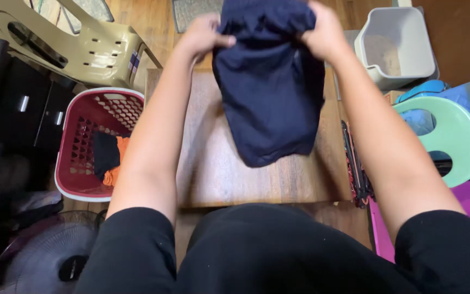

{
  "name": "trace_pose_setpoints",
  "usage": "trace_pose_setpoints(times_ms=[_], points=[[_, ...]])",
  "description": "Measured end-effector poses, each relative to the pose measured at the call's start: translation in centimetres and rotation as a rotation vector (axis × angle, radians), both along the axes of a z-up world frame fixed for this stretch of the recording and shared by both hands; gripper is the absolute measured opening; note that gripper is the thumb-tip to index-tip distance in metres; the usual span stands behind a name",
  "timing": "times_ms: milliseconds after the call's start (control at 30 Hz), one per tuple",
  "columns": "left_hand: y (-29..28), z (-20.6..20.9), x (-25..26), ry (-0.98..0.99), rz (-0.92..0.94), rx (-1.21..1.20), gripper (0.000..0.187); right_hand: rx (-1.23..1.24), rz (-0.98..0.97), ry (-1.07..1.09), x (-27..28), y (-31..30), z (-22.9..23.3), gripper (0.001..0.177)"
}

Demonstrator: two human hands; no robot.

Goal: Folding various items of clothing and placing them neatly in stacks.

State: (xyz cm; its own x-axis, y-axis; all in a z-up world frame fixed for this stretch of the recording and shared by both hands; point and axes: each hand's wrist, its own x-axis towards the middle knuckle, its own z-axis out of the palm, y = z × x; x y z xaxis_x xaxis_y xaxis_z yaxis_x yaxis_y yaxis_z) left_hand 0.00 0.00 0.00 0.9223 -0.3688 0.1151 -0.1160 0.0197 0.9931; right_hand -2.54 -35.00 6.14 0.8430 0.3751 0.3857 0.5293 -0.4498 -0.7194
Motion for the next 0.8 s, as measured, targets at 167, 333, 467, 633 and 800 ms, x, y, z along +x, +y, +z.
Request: trace_pose_setpoints(times_ms=[167,333,467,633,800], points=[[-0.8,8.9,-0.4,-0.369,0.14,0.283,0.043,-0.156,-0.302,-0.177,2.7,-2.8,1.6,0.022],[-1.2,11.2,-9.4,-0.821,0.062,0.412,0.023,0.108,-0.013,-0.331,-6.7,-2.7,2.7,0.046],[-2.6,3.7,-20.1,-0.655,-0.104,0.38,0.029,0.068,-0.039,-0.085,-16.2,-1.3,-4.8,0.022],[-3.4,-13.1,-32.1,-0.273,-0.115,0.504,0.027,0.017,-0.004,0.255,-26.9,-1.6,-22.2,0.02],[-3.1,-19.3,-36.7,-0.38,-0.345,0.716,0.035,-0.289,0.098,0.213,-33.0,-1.4,-26.2,0.033]])
